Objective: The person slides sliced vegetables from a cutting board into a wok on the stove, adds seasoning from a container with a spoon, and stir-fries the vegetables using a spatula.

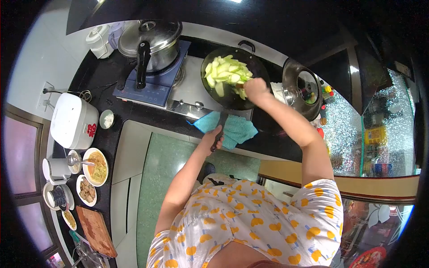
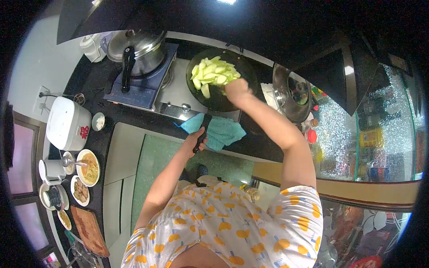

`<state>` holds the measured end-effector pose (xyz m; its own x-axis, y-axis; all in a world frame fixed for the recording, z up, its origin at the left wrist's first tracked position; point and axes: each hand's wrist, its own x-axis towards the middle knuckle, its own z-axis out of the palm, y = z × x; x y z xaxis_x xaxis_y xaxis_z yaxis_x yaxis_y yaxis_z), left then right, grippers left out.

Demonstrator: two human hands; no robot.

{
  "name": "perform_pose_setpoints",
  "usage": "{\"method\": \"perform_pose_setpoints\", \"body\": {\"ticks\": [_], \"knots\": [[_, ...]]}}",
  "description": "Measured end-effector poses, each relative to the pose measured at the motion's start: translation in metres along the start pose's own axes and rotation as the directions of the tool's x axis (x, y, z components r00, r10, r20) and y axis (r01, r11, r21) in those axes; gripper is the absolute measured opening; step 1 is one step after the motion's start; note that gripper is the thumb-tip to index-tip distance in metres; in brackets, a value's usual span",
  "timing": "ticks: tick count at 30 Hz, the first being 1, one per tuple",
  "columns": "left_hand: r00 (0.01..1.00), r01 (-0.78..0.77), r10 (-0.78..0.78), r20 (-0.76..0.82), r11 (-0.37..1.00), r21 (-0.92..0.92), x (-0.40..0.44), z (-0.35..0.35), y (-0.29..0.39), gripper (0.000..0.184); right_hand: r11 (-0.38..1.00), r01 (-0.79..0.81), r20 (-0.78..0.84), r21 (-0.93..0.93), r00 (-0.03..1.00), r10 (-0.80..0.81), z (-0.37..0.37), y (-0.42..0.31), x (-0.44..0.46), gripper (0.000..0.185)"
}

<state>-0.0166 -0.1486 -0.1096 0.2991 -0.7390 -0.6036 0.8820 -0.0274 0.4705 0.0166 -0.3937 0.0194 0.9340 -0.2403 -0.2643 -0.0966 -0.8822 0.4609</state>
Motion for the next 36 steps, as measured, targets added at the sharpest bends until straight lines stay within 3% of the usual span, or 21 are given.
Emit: {"method": "perform_pose_setpoints", "body": {"ticks": [1, 2, 3, 4, 6, 9, 13, 15, 16, 17, 19, 20, 24, 26, 28, 30, 32, 34, 36], "knots": [[1.0, 0.0, 0.0, 0.007, 1.0, 0.002, 0.0, -0.001, 0.0, 0.034, 0.996, -0.079, -0.013, 0.029, 0.997, 0.079, -0.006, 0.017, 0.004, 0.018], [1.0, 0.0, 0.0, 0.015, 1.0, 0.004, 0.001, 0.0, 0.001, 0.034, 0.994, -0.062, 0.016, 0.086, 0.998, 0.061, -0.016, 0.036, 0.003, 0.021], [1.0, -0.007, 0.007, 0.024, 1.0, 0.004, 0.001, 0.001, 0.002, 0.034, 0.984, -0.114, 0.112, 0.135, 0.989, 0.1, -0.023, 0.052, 0.006, 0.026], [0.999, -0.009, 0.009, 0.032, 1.0, 0.004, -0.001, 0.001, 0.002, 0.035, 0.967, -0.159, 0.11, 0.2, 0.984, 0.139, -0.037, 0.062, -0.003, 0.021], [0.999, -0.011, 0.011, 0.03, 1.0, 0.007, -0.002, 0.003, 0.002, 0.035, 0.953, -0.206, 0.222, 0.222, 0.963, 0.156, -0.04, 0.083, -0.005, 0.037], [1.0, -0.008, 0.007, 0.009, 1.0, 0.008, -0.002, 0.004, 0.003, 0.035, 0.981, -0.136, 0.214, 0.138, 0.971, 0.104, -0.046, 0.086, -0.029, 0.028], [1.0, 0.007, -0.007, 0.011, 1.0, -0.003, 0.001, 0.003, 0.001, 0.035, 0.968, -0.007, 0.414, 0.249, 0.905, -0.1, -0.107, 0.053, -0.062, 0.032], [1.0, 0.004, -0.004, 0.011, 1.0, -0.003, 0.001, 0.002, 0.001, 0.035, 0.941, 0.108, 0.278, 0.322, 0.939, -0.203, -0.097, 0.035, -0.047, 0.084], [1.0, 0.002, -0.002, 0.008, 1.0, -0.001, 0.0, 0.003, 0.002, 0.035, 0.939, 0.113, 0.225, 0.324, 0.955, -0.193, -0.101, 0.021, -0.038, 0.084], [1.0, 0.0, 0.0, 0.005, 1.0, 0.0, -0.002, 0.004, 0.002, 0.035, 0.954, 0.142, 0.225, 0.263, 0.953, -0.204, -0.11, 0.01, -0.027, 0.037], [1.0, 0.011, -0.011, 0.007, 1.0, 0.011, -0.001, 0.003, 0.003, 0.034, 0.966, 0.199, -0.034, 0.165, 0.98, -0.196, -0.062, 0.0, 0.029, 0.025], [1.0, 0.016, -0.016, 0.006, 1.0, 0.017, -0.001, 0.003, 0.003, 0.033, 0.984, 0.112, -0.03, 0.14, 0.994, -0.109, -0.068, -0.003, 0.043, 0.022], [1.0, 0.007, -0.006, -0.011, 1.0, 0.025, -0.002, 0.003, 0.003, 0.033, 0.975, -0.183, 0.046, 0.129, 0.983, 0.179, -0.068, 0.008, 0.081, 0.024], [1.0, -0.003, 0.003, -0.002, 1.0, 0.013, -0.004, 0.005, 0.004, 0.033, 0.907, -0.31, 0.057, 0.286, 0.95, 0.307, -0.04, 0.032, 0.09, 0.028], [1.0, -0.004, 0.004, 0.002, 1.0, 0.013, -0.003, 0.005, 0.002, 0.033, 0.872, -0.348, 0.127, 0.345, 0.937, 0.324, -0.035, 0.051, 0.071, 0.031], [1.0, -0.001, 0.001, 0.005, 1.0, 0.015, -0.001, 0.004, 0.001, 0.033, 0.799, -0.374, 0.332, 0.471, 0.914, 0.232, -0.074, 0.065, 0.019, 0.045], [1.0, 0.006, -0.006, 0.007, 1.0, 0.023, 0.0, 0.004, 0.002, 0.033, 0.717, -0.432, 0.443, 0.547, 0.876, 0.189, -0.066, 0.088, 0.002, 0.043], [1.0, 0.003, -0.004, 0.024, 1.0, 0.026, 0.0, 0.002, 0.003, 0.033, 0.743, -0.445, 0.511, 0.5, 0.845, 0.162, -0.075, 0.108, -0.023, 0.035], [1.0, 0.01, -0.01, 0.024, 1.0, 0.018, 0.0, 0.001, 0.003, 0.033, 0.704, -0.434, 0.474, 0.562, 0.867, 0.157, -0.094, 0.115, -0.058, 0.029]]}}
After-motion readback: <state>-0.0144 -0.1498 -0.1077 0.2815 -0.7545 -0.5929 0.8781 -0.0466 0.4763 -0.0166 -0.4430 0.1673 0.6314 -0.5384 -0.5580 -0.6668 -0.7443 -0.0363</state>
